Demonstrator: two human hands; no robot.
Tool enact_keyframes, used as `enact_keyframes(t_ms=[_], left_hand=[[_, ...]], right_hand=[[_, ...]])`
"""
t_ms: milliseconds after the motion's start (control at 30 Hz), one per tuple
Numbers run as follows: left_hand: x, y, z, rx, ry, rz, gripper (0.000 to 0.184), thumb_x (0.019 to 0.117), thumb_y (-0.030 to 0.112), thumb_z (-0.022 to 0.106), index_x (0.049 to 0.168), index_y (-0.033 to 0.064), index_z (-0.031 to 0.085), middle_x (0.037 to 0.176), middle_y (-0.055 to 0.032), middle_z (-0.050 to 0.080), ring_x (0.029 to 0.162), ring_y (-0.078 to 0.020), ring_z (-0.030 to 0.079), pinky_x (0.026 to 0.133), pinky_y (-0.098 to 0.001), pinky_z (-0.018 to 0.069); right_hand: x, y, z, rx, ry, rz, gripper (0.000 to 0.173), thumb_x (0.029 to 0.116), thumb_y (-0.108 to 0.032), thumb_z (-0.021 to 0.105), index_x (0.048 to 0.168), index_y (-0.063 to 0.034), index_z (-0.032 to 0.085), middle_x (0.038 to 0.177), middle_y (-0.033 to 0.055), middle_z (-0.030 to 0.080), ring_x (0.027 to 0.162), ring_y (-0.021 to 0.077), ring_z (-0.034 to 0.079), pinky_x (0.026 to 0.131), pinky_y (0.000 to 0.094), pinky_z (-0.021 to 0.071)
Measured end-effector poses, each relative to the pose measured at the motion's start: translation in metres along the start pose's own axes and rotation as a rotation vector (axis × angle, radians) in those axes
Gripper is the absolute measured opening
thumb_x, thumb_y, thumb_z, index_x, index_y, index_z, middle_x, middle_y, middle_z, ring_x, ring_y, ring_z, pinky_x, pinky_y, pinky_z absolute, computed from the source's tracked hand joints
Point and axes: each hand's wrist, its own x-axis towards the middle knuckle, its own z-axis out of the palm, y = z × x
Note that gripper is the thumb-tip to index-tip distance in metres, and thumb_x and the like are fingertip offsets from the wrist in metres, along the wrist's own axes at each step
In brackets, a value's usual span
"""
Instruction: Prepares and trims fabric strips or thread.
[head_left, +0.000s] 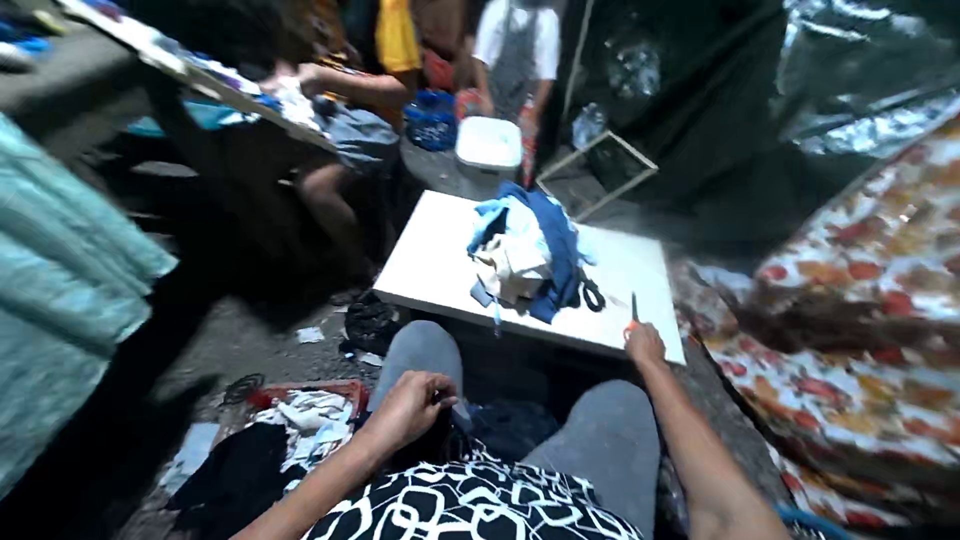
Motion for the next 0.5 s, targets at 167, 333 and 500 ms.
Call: enact_keyframes(t_ms=[167, 333, 500], left_hand=[[-0.01, 0.003, -0.016, -0.404, -0.038, -0.204, 0.015, 0.1043, 0.014, 0.059, 0.102, 0.0031, 0.068, 0.084, -0.0034, 0.069, 0.065, -0.0106, 0.068, 0.066, -0.0294, 0.0616], [-0.007, -0.009, -0.003, -0.899, -0.038, -0.245, 0.011, 0.1055, 0.008, 0.053, 0.105, 0.0004, 0.061, 0.092, -0.0081, 0.073, 0.076, -0.0178, 0.074, 0.073, -0.0339, 0.0642], [-0.002, -0.012, 0.007, -1.146, 0.032, -0.311, 0.009, 0.1071, 0.007, 0.047, 0.109, 0.0025, 0.055, 0.09, -0.0067, 0.068, 0.083, -0.0216, 0.073, 0.083, -0.0411, 0.0631]], right_hand=[[0.014, -0.015, -0.003, -0.079, -0.02, 0.099, 0.044, 0.0936, -0.008, 0.065, 0.134, 0.0062, 0.059, 0.149, 0.0318, 0.045, 0.13, 0.0466, 0.055, 0.104, 0.0585, 0.0484], [0.013, -0.022, -0.016, -0.166, -0.122, 0.133, 0.049, 0.088, -0.005, 0.07, 0.133, 0.0107, 0.056, 0.145, 0.0324, 0.049, 0.135, 0.0454, 0.05, 0.105, 0.0567, 0.0481], [0.003, -0.016, -0.022, -0.253, -0.153, 0.091, 0.046, 0.0894, -0.009, 0.071, 0.13, 0.0094, 0.06, 0.139, 0.03, 0.057, 0.135, 0.044, 0.052, 0.107, 0.0592, 0.0446]])
